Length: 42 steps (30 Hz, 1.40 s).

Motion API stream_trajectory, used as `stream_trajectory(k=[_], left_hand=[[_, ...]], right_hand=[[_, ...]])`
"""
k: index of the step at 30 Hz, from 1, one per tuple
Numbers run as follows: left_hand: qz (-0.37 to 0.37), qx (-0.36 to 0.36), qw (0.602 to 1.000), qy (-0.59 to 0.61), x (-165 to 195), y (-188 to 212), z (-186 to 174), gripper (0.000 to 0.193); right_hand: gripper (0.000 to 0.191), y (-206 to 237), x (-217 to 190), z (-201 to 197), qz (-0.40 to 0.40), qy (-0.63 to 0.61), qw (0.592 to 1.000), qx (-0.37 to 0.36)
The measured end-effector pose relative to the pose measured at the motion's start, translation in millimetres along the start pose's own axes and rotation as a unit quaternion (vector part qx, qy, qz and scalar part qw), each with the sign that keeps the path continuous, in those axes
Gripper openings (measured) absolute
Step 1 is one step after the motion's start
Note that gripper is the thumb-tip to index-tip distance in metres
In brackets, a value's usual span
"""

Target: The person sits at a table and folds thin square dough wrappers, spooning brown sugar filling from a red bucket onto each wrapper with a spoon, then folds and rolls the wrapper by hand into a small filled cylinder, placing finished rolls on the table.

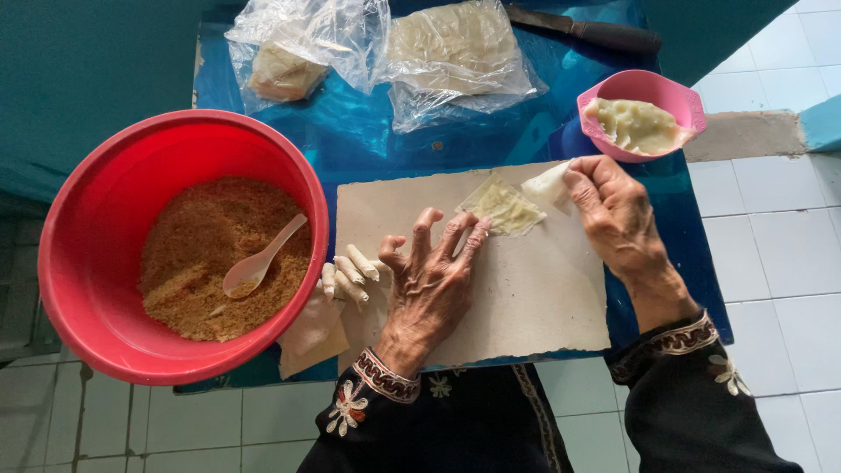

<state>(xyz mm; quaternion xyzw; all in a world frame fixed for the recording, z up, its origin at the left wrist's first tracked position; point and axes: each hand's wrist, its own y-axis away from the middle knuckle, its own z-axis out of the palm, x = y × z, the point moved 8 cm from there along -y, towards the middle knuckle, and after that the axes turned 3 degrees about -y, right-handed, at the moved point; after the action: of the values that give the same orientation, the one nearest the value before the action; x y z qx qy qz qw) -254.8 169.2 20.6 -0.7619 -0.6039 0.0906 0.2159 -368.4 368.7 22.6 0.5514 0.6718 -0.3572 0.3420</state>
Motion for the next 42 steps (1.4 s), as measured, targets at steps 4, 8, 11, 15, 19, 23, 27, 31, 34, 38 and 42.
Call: stream_trajectory(k=[4,8,11,15,19,23,27,31,34,38,42], left_hand=[[-0.01,0.043,0.997,0.064,-2,-1,-6,0.047],[-0.037,0.07,0.982,0.171,-9,0,-23,0.048],[-0.069,0.087,0.947,0.301,-19,7,-46,0.054],[-0.061,0.062,0.927,0.364,-27,20,-74,0.066],[-0.07,-0.015,0.924,0.375,-35,16,-63,0.068],[-0.067,0.023,0.945,0.32,-48,19,-53,0.023],[-0.032,0.094,0.969,0.227,-50,39,-56,0.012],[0.012,0.077,0.986,0.144,-42,78,-68,0.021],[0.0,0.028,0.986,0.163,-45,94,-68,0.022],[-0.011,0.028,0.986,0.162,-49,104,-76,0.026],[0.0,0.031,0.987,0.159,-47,110,-88,0.028]], right_hand=[[0.025,4,-19,-12,-0.033,-0.03,0.999,-0.018],[0.022,17,-63,-4,-0.124,0.05,0.989,-0.069],[0.019,35,-92,12,-0.183,0.074,0.972,-0.125],[0.013,64,-121,33,-0.257,0.091,0.942,-0.194],[0.012,68,-136,52,-0.267,0.062,0.93,-0.244],[0.014,68,-142,64,-0.279,0.097,0.936,-0.194],[0.011,92,-155,79,-0.38,0.202,0.899,-0.081],[0.017,131,-151,101,-0.418,0.244,0.871,-0.085],[0.022,144,-141,106,-0.393,0.231,0.881,-0.127],[0.018,143,-131,99,-0.355,0.221,0.9,-0.121],[0.019,137,-130,106,-0.349,0.247,0.899,-0.098]])
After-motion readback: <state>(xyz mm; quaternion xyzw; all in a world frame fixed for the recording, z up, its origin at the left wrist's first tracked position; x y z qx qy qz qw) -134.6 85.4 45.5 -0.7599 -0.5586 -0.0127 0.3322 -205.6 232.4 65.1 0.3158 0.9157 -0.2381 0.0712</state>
